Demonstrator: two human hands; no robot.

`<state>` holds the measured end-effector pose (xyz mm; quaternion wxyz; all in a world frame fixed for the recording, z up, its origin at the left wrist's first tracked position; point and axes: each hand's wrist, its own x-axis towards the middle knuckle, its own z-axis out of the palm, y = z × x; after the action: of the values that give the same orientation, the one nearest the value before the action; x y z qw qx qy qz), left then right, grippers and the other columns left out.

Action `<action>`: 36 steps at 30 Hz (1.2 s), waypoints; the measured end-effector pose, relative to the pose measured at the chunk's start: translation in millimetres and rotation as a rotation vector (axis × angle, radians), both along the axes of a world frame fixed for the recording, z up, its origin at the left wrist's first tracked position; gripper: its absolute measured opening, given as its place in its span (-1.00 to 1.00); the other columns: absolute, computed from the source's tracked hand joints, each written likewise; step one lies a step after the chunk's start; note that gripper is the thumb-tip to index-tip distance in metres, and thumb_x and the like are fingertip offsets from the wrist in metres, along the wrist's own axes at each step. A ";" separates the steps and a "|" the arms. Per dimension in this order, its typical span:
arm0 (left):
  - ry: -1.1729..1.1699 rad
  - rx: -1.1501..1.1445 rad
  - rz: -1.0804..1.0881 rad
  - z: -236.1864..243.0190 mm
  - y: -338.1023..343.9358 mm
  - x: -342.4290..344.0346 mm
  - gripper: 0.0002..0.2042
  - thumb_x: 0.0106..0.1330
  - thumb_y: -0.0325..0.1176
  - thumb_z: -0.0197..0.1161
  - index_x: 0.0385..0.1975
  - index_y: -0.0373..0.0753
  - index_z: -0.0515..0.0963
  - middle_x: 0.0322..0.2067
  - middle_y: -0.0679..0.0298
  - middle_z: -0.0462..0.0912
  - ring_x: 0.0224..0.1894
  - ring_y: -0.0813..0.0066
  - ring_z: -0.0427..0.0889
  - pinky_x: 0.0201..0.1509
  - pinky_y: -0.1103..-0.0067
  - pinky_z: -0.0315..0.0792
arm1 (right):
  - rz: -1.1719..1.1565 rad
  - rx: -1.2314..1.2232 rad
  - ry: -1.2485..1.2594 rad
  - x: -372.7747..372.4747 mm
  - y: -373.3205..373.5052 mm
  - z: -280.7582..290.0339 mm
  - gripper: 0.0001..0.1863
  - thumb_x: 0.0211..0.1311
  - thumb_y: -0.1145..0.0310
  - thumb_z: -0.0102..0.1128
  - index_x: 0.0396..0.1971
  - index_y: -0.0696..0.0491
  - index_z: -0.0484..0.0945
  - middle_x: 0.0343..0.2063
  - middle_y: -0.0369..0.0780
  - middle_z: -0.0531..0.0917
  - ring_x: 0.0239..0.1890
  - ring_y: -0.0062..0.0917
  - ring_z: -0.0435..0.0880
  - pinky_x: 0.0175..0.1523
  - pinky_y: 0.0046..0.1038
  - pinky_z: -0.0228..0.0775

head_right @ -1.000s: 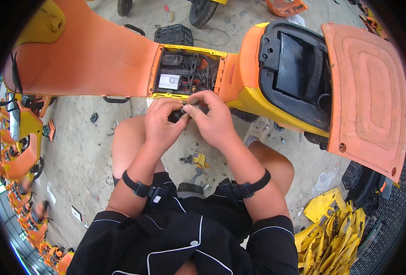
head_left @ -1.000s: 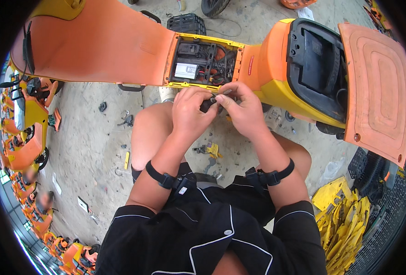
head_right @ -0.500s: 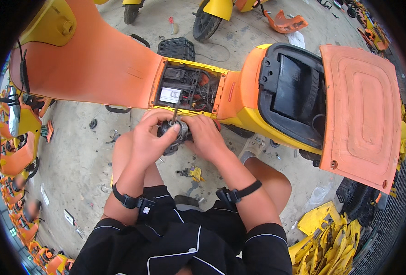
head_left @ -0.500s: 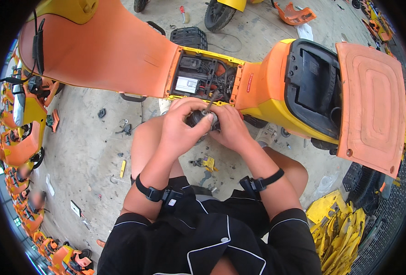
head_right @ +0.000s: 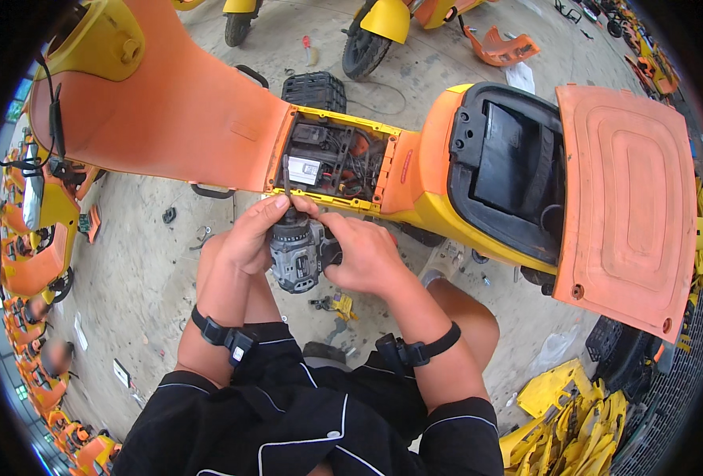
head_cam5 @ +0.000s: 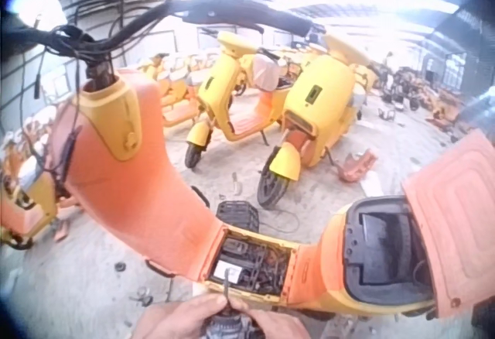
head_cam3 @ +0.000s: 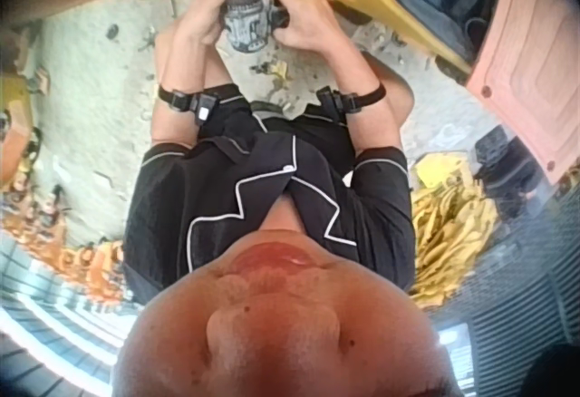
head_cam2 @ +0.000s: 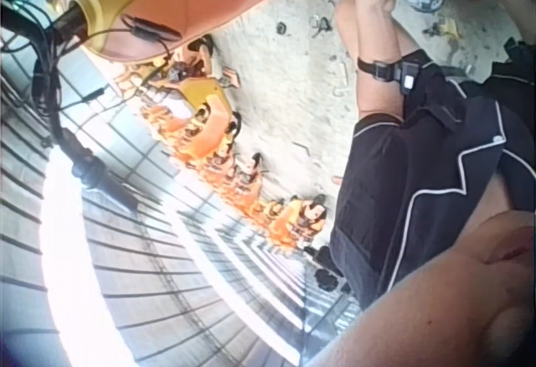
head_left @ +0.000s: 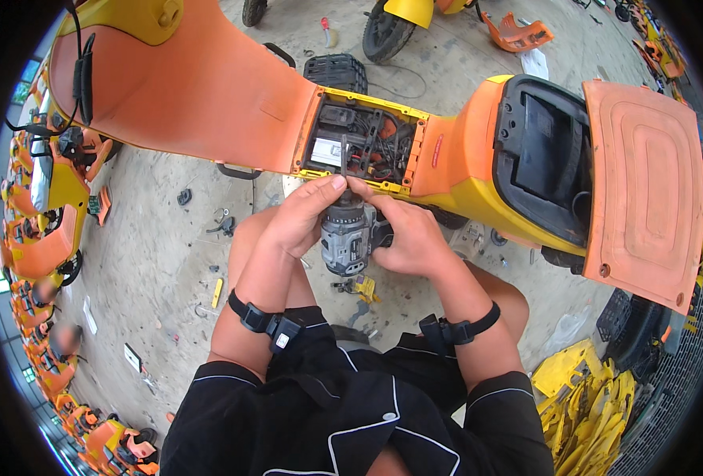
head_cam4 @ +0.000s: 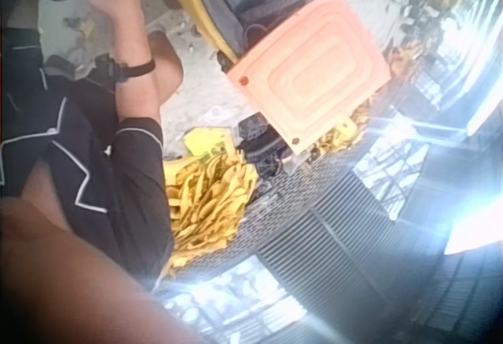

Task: The person uses a wrench to tighten a bolt on the battery terminal of an orange and yellow scooter. They then switch to a cordless impact driver to tighten bolts on the scooter's body and internal components.

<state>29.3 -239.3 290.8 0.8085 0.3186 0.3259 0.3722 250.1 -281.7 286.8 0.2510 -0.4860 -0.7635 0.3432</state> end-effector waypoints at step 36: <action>0.274 -0.179 0.204 -21.6 61.9 64.8 -0.76 0.48 -0.15 0.24 -0.24 -0.19 0.67 -0.32 0.38 0.64 -0.21 0.56 0.58 -0.04 0.52 0.46 | -0.542 -0.748 1.024 8.6 6.5 -4.9 -0.53 0.13 0.58 0.48 0.06 0.13 0.55 -0.15 -0.30 0.66 -0.13 -0.59 0.65 0.01 -0.46 0.51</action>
<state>94.1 -177.4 269.2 0.7396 0.2585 0.4955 0.3749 258.7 -275.2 281.9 0.4722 -0.4906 -0.2305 0.6951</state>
